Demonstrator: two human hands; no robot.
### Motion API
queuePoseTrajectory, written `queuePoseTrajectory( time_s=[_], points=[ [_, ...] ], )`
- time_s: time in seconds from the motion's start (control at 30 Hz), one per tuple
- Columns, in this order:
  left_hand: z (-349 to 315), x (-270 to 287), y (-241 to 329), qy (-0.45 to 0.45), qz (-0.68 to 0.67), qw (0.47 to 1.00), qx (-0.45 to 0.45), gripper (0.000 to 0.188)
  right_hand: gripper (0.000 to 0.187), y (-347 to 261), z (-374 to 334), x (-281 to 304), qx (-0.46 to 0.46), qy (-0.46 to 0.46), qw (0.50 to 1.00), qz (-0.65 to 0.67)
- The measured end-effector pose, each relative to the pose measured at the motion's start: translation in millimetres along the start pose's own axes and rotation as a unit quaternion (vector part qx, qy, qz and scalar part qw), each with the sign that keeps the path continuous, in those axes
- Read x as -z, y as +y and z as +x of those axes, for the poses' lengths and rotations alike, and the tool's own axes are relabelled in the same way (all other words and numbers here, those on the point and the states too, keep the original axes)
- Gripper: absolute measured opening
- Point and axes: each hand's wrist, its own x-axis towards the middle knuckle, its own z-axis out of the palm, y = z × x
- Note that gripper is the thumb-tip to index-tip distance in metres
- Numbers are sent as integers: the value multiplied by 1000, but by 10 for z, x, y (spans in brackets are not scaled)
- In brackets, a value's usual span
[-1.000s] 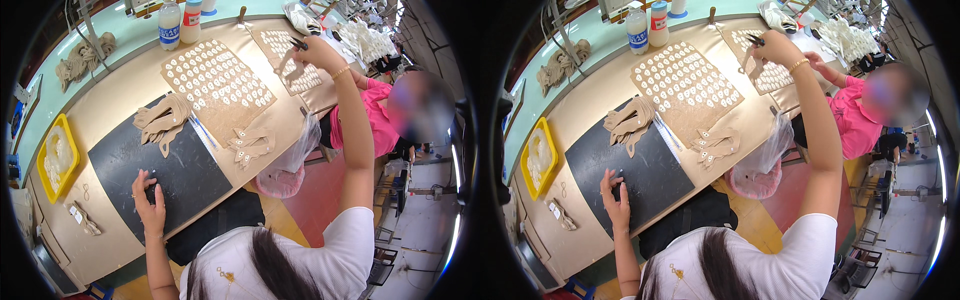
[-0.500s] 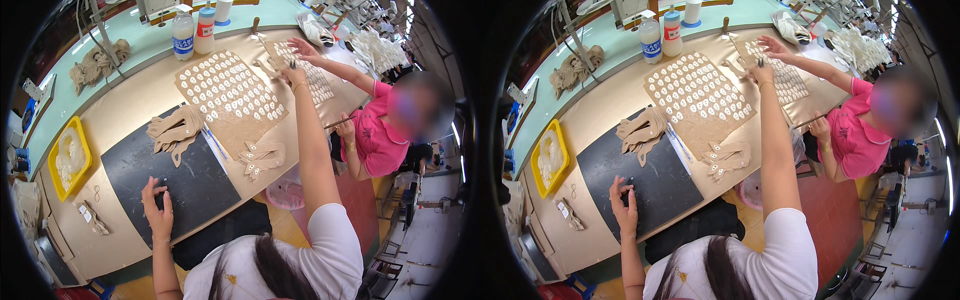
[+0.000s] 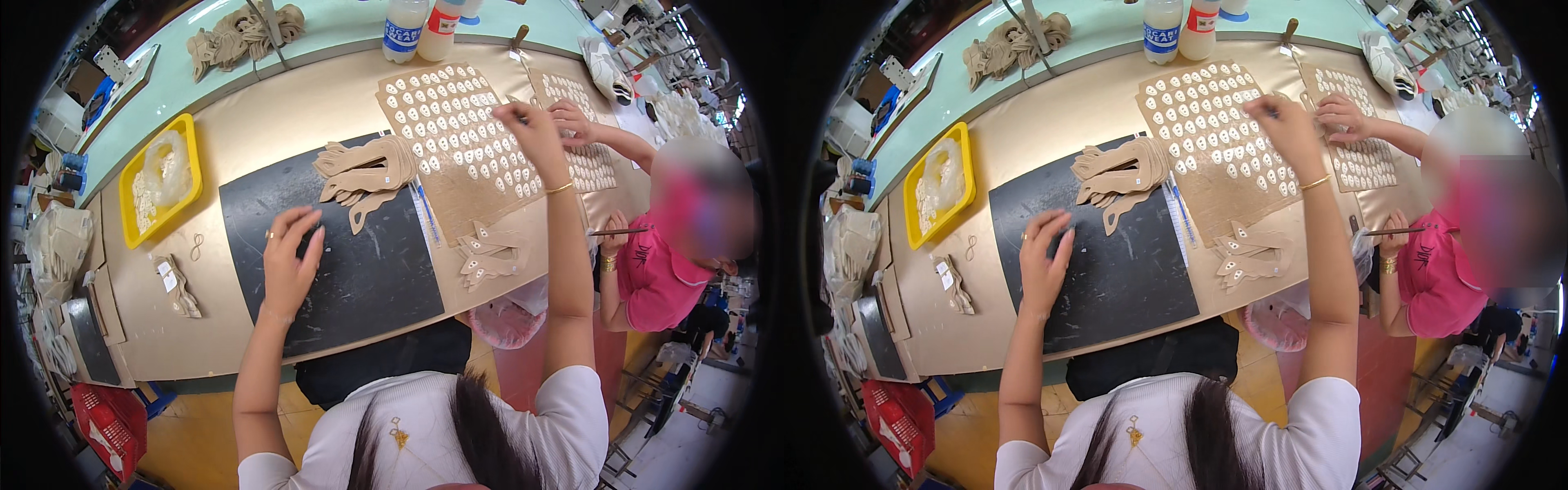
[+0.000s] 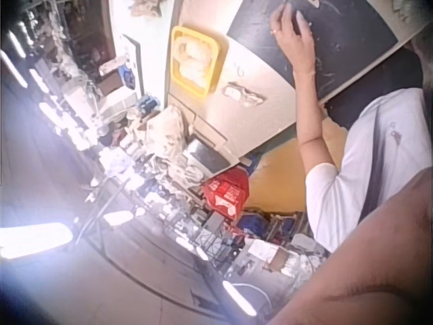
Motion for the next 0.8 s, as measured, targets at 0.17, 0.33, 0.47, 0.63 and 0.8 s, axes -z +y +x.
queuePoseTrajectory(
  time_s=[0.17,0.33,0.47,0.63,0.8],
  points=[
    [431,-211,-170,-19,4,1000,4,27,25,-304,-324,-314,16,-59,993,-100],
    [459,-342,-182,30,45,998,-26,29,23,-292,-496,-379,75,-117,972,-189],
    [305,-473,93,-35,58,975,-211,31,17,-333,-389,-482,252,-123,889,-362],
    [201,-967,532,-161,30,940,-298,31,9,-410,-211,-589,340,-136,820,-440],
    [250,-1359,664,-179,107,931,-299,32,5,-499,-124,-655,366,-156,797,-455]
  ],
)
